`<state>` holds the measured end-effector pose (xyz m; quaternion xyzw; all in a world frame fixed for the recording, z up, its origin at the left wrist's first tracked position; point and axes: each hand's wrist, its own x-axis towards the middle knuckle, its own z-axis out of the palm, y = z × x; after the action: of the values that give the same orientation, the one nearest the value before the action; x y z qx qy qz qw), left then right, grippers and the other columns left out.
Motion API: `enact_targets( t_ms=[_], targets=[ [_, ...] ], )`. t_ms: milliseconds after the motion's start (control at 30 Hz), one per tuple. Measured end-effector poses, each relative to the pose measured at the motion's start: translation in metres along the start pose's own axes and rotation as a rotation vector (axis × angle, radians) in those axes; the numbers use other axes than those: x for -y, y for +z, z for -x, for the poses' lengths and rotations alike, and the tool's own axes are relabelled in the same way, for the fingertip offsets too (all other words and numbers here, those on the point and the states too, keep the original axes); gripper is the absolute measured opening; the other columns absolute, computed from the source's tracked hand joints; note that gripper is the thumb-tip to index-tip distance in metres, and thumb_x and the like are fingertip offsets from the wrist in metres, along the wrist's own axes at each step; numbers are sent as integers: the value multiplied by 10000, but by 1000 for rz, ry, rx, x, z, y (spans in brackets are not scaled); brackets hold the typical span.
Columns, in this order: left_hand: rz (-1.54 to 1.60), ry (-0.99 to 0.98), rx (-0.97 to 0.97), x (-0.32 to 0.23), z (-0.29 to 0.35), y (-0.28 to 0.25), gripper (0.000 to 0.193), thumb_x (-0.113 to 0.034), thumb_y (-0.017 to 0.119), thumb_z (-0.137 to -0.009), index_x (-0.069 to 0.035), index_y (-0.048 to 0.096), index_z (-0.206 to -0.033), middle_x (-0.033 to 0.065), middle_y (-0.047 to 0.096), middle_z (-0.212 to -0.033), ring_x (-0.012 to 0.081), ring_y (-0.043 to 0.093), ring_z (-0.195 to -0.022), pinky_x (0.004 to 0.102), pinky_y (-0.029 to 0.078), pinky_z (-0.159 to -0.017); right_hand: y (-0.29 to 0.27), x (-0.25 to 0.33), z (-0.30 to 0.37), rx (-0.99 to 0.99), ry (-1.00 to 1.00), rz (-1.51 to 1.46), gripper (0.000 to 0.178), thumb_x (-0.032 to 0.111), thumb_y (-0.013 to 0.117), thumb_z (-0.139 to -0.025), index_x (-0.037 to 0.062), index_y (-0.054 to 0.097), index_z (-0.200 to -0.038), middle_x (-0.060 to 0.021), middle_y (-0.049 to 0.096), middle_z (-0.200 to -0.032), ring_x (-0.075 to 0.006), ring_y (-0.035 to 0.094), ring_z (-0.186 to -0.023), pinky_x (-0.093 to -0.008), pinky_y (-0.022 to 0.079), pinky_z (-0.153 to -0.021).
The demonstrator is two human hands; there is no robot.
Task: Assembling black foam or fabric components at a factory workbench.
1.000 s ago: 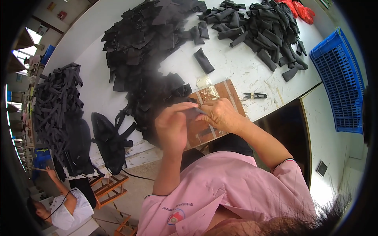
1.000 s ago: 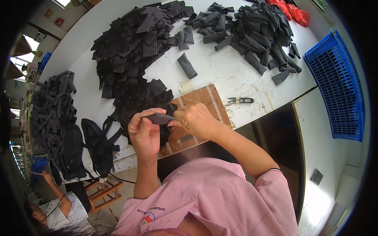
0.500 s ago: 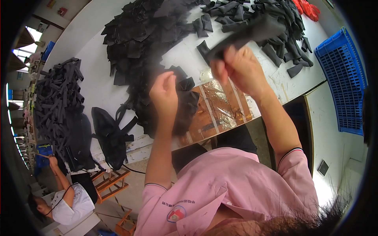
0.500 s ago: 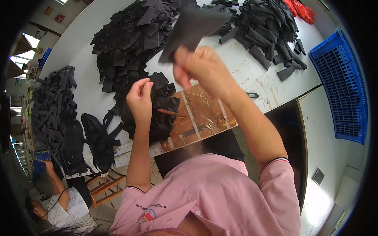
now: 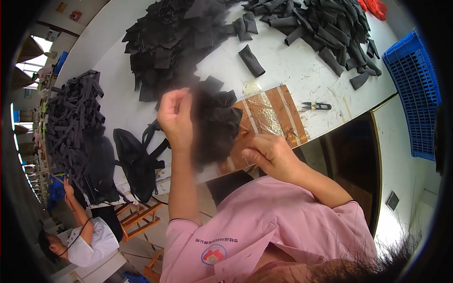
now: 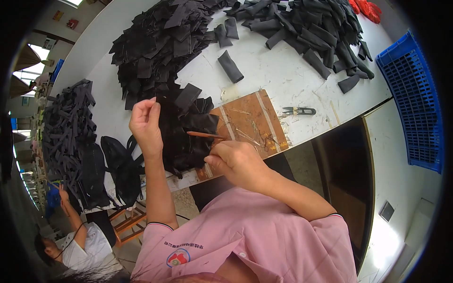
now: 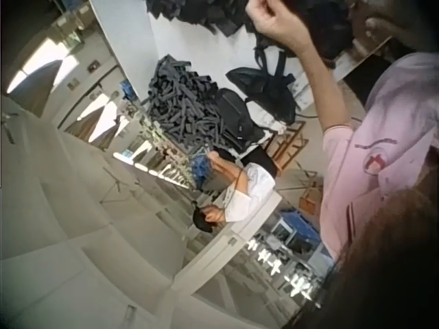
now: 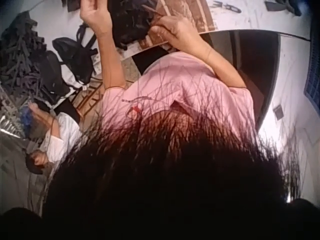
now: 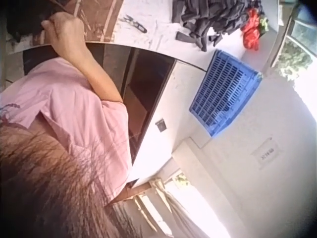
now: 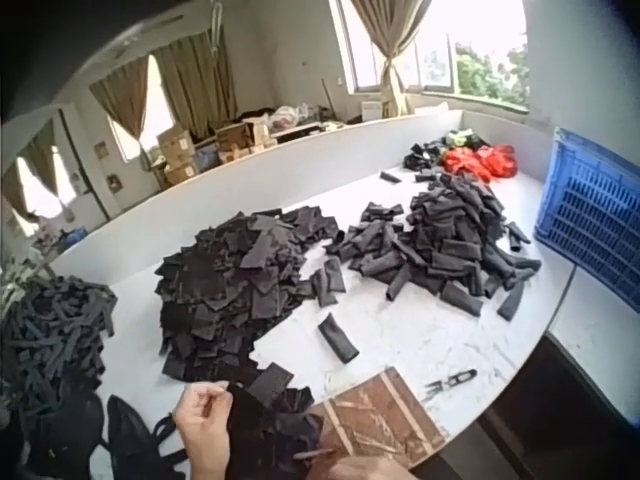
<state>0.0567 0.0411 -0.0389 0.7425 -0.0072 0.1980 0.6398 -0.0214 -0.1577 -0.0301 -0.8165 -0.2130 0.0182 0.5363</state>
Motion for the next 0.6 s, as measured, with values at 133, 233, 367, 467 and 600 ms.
enact_targets(
  t_ms=[133,233,367,467,600],
  targets=[
    [138,-31,94,-33,47,-11,93,37,594,-751,-3,535,-811,71,590,-862,104,536,-779,224,430,-732,17,22,-1,-269,-76,24,289,218,690,-706,-16,563,-818,-100,544,-757,-227,561,-593,-309,443,-516],
    [244,-32,208,-33,75,-8,146,100,555,-731,-19,521,-807,94,588,-852,147,547,-809,260,434,-751,22,26,-7,-211,-41,-139,348,219,710,-688,-21,555,-886,-92,541,-816,-223,555,-579,-302,436,-490],
    [156,-7,70,-22,102,8,129,44,565,-769,-14,515,-873,98,574,-899,129,528,-827,237,417,-760,36,12,2,-272,-5,-64,214,101,707,-668,-20,583,-795,-98,539,-695,-234,550,-575,-297,428,-491],
    [76,-80,-53,-29,117,17,129,-18,570,-809,-3,506,-920,86,561,-901,89,505,-807,208,406,-734,32,13,5,-329,-5,62,147,43,694,-619,8,577,-701,-91,535,-651,-252,553,-587,-318,438,-502],
    [237,-276,-38,-48,126,16,119,-64,550,-817,8,515,-904,36,544,-799,66,486,-715,172,377,-645,29,4,12,-345,-51,248,161,23,675,-540,37,560,-651,-77,528,-648,-255,541,-578,-343,436,-491]
  ],
)
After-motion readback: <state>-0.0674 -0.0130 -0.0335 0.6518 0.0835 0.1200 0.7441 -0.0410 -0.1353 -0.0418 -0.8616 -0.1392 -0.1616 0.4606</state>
